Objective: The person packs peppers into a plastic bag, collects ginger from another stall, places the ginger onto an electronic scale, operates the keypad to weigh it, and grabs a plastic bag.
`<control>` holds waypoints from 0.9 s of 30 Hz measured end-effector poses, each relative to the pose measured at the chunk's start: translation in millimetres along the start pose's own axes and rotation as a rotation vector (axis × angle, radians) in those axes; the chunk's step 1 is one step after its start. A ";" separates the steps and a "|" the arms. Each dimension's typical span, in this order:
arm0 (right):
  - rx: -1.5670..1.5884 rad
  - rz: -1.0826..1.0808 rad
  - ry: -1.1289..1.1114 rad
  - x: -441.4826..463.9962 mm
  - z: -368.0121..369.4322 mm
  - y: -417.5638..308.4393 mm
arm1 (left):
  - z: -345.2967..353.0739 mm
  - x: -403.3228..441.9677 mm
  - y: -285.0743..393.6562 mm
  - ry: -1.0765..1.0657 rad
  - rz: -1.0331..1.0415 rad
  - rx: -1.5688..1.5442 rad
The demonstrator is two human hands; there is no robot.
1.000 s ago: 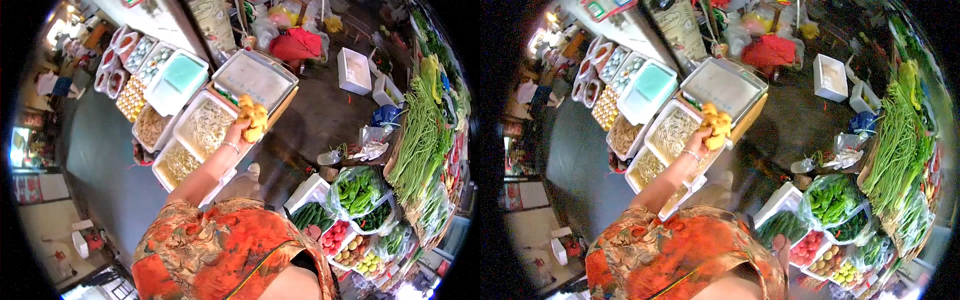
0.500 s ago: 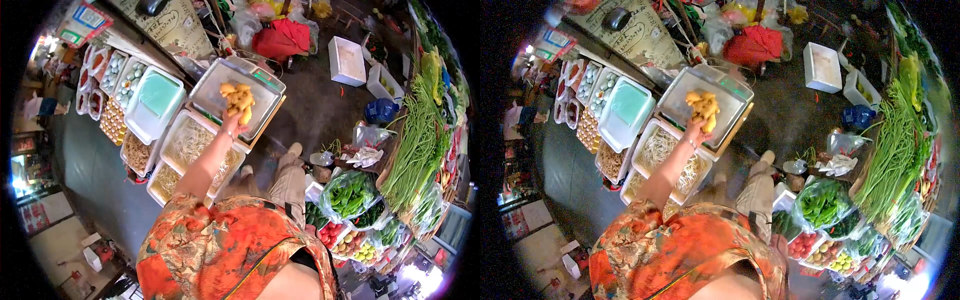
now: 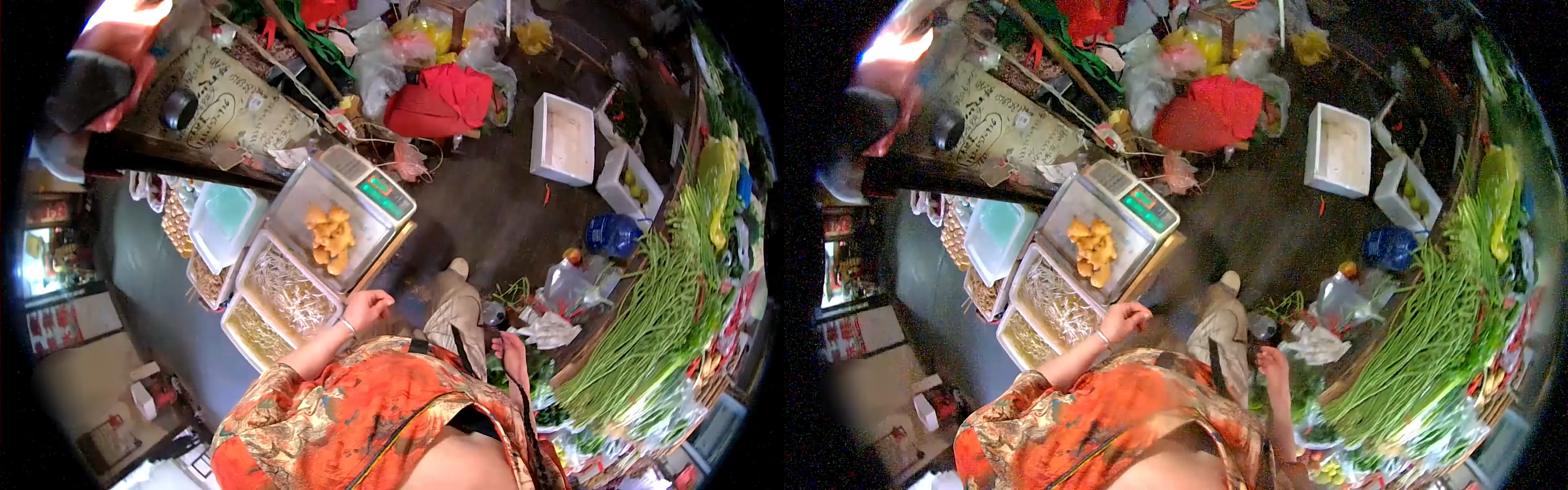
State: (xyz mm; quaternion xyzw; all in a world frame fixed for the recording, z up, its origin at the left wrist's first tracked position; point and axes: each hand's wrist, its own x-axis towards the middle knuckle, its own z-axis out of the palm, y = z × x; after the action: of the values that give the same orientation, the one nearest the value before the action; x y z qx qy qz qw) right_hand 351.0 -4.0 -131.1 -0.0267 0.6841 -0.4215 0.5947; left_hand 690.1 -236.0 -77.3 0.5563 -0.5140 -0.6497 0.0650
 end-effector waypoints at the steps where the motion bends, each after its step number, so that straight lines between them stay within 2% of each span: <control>1: -0.135 -0.035 0.018 1.0 -4.9 -23.2 | 10.7 0.6 18.4 -0.017 -0.055 0.041; 2: -0.167 -0.026 0.010 9.8 -20.9 -33.4 | 20.5 2.5 28.3 -0.034 -0.028 -0.040; 3: 0.014 0.080 -0.020 14.8 -34.8 -53.7 | 27.2 3.0 41.7 -0.026 -0.035 -0.052; 5: 0.090 0.096 -0.046 29.1 -60.3 -75.3 | 33.7 3.0 75.3 -0.045 -0.077 0.030; 6: -0.114 -0.054 0.055 28.8 -63.8 -83.7 | 33.3 -0.8 94.0 0.007 -0.048 0.159; 7: 0.050 0.134 0.073 40.2 -70.8 -103.4 | 33.2 -0.5 99.7 0.017 -0.056 0.146; 9: -0.180 0.037 0.129 28.7 -45.0 -153.0 | 33.2 0.4 97.1 0.119 -0.033 0.070; 11: -0.234 0.034 0.067 39.7 -34.7 -180.1 | 28.8 6.0 97.9 0.133 -0.036 0.063; 13: -0.277 0.065 -0.018 59.8 -19.6 -196.2 | 25.4 6.9 102.2 0.272 0.195 0.128; 14: -0.315 0.076 -0.072 73.7 -15.9 -196.8 | 18.6 8.1 114.4 0.200 0.080 0.192; 15: -0.357 0.083 -0.131 88.0 -11.0 -198.7 | 18.0 14.7 112.3 0.239 0.070 0.166; 16: -0.364 0.138 -0.121 99.8 0.8 -202.9 | 17.6 25.9 104.5 0.180 0.060 0.244; 17: -0.305 0.050 -0.262 118.3 -3.4 -193.9 | 15.3 35.3 98.8 0.124 0.046 0.321; 18: -0.270 0.189 -0.402 137.9 -3.5 -200.5 | 13.9 45.2 100.7 0.059 -0.017 0.508; 19: -0.251 0.339 -0.539 159.5 3.8 -218.1 | 12.6 47.5 112.3 0.088 -0.045 0.548; 21: -0.336 0.073 -0.477 133.4 53.2 -256.0 | 3.5 53.0 132.5 0.073 -0.083 0.570; 22: -0.236 0.346 -0.451 171.0 52.8 -252.2 | 0.8 57.8 133.7 0.088 -0.083 0.535; 23: -0.665 0.099 -0.370 142.4 94.5 -282.1 | -0.1 62.4 131.6 0.095 -0.080 0.501; 25: -0.965 -0.073 -0.425 133.0 139.2 -321.5 | -5.2 67.8 126.9 0.107 -0.075 0.453; 26: -0.993 -0.077 -0.450 147.4 142.8 -325.9 | -5.7 70.4 124.5 0.119 -0.104 0.439; 27: -0.913 -0.055 -0.565 168.8 141.4 -325.3 | -9.9 67.5 135.6 0.127 -0.132 0.424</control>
State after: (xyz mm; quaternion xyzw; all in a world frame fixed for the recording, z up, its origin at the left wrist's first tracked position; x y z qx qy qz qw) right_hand 268.9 -381.1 -57.9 -0.4130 0.6103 -0.0729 0.6720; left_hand 606.7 -349.1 -19.7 0.6300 -0.5961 -0.4938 -0.0637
